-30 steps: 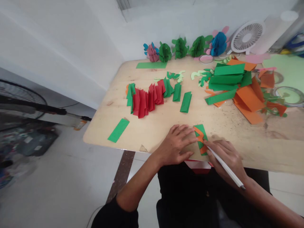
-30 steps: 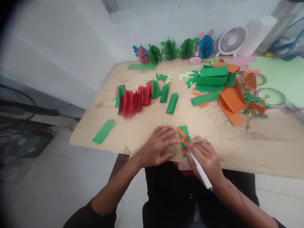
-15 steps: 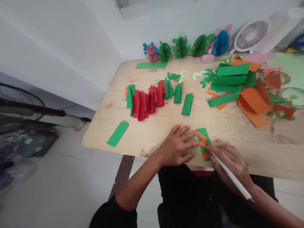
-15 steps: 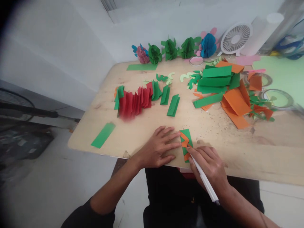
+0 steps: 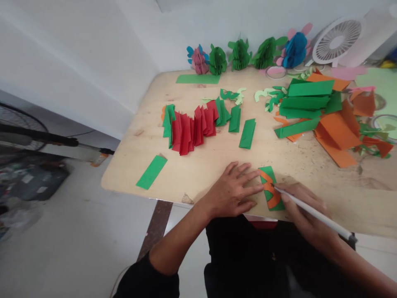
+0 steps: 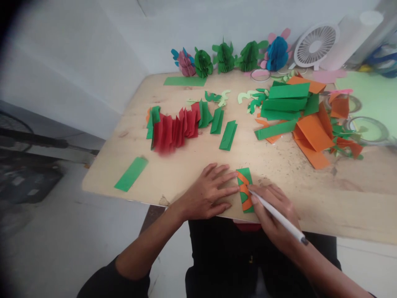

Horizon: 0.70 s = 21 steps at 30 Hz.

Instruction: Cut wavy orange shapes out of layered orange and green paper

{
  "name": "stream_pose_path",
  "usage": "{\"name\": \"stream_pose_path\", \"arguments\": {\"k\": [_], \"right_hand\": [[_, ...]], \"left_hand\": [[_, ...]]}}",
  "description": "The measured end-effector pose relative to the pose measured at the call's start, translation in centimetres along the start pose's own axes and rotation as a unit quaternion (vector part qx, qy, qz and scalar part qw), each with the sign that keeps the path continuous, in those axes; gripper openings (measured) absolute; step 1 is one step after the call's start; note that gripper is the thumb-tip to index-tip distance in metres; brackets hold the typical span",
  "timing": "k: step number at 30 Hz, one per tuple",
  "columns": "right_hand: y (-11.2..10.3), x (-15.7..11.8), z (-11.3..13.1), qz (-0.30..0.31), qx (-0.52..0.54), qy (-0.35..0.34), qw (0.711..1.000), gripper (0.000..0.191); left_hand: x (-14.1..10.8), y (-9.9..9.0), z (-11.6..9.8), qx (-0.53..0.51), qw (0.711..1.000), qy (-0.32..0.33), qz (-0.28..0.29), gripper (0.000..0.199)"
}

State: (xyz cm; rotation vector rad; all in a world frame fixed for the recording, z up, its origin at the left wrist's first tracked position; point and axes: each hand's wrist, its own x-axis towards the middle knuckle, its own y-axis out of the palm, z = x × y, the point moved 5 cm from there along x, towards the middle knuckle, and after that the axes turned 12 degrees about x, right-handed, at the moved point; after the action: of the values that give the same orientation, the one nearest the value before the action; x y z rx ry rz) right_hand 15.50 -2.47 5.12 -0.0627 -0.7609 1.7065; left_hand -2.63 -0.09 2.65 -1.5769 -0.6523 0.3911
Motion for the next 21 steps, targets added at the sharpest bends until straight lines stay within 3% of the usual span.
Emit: {"name": "stream_pose_path", "arguments": {"k": [6,21], "right_hand": [[0.7,1.8,-1.2,-0.025,-0.002,0.070,0.997,0.013],[1.3,2.6,-1.1,-0.006,-0.024,0.047,0.999,0.012]], "left_hand": [[0.1,-0.3,0.0,0.002,1.000,0.001,0.000,0.042],[0.0,-0.2,-0.1,0.000,1.000,-0.002,-0.001,0.042]]}}
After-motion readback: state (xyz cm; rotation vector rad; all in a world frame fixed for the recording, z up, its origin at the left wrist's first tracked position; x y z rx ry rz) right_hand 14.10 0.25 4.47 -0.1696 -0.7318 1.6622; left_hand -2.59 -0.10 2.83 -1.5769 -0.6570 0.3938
